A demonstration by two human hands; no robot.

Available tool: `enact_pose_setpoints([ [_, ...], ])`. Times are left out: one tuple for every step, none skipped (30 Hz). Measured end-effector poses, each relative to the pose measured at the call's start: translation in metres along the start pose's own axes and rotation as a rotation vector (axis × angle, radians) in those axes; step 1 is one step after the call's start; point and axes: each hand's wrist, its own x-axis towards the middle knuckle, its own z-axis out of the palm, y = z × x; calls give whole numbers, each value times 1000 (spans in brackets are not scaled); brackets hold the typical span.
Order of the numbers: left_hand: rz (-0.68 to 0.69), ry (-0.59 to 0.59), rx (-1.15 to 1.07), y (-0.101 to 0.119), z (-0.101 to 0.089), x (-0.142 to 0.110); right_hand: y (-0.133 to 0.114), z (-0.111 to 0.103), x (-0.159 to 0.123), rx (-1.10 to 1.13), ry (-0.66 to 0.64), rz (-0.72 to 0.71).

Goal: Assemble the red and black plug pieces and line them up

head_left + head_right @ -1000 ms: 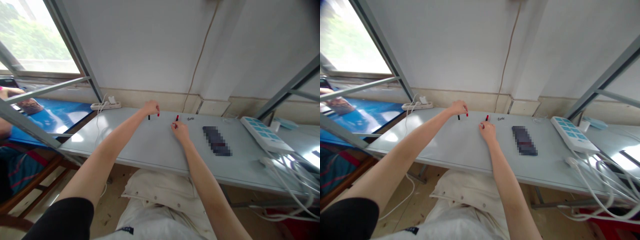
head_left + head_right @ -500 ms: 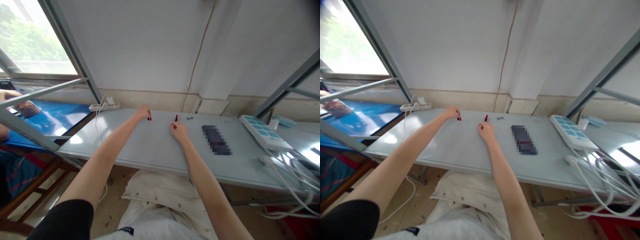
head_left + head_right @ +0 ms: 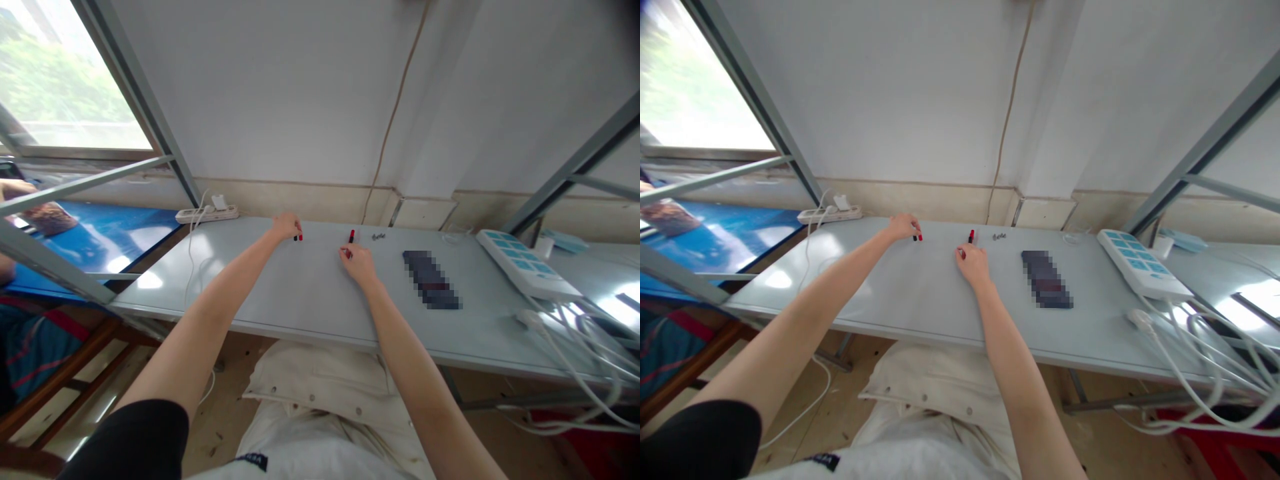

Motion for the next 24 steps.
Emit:
enact_pose_setpoints([
  [-1,-3,-1,0,0,0,0,0,0,3,1,-1],
  [0,-7,-1,0,0,0,0,0,0,6,3,-2],
  [0,-9,1,0,-1,0,0,-1,0,8,4,-3],
  [-1,-10,3,0,-1,0,0,-1,0,9,5,-3],
  [-2,-12,4,0,-1,1,0,-1,0,7,5,-3],
  [-3,-13,5,0,-1,1,0,-1,0,5,3,-3],
  [-4,-13,5,0,-1,1,0,-1,0,1,2,-2],
  [-3,-13,6,0,-1,1,0,-1,0,-2,-1,-2],
  [-3,-13,6,0,-1,1,0,-1,0,-6,-3,-3],
  [-2,-12,6,0,-1,1,0,-1,0,-8,-6,-3],
  [-4,-12,7,0,-1,1,0,-1,0,-10,-7,-4],
  [-5,-13,7,0,-1,1,0,-1,0,-11,-6,-5],
  [-5,-14,6,1,-1,1,0,-1,0,-11,-4,-6],
  [-4,-15,4,1,-1,1,-1,-1,0,-9,-3,-7],
  [-2,-17,3,2,-1,1,-1,-1,0,-7,-2,-6],
  [1,-19,2,2,-1,1,-1,-1,0,-6,-1,-1],
  [4,-21,2,2,-1,1,-1,-1,0,-4,-2,5],
  [6,-23,2,3,-1,1,-1,-2,0,-3,-3,14],
  [7,-26,3,3,-1,0,-1,-2,0,-3,-4,25],
  [9,-30,4,3,-1,0,-2,-3,0,-6,-4,36],
  [12,-33,4,3,-2,0,-2,-4,0,-9,-3,46],
  [16,-33,3,3,-3,0,-2,-5,0,-14,-2,56],
  [21,-29,1,3,-5,0,-2,-6,0,-22,0,66],
  [32,-17,-4,5,-7,0,-2,-7,0,-34,5,81],
])
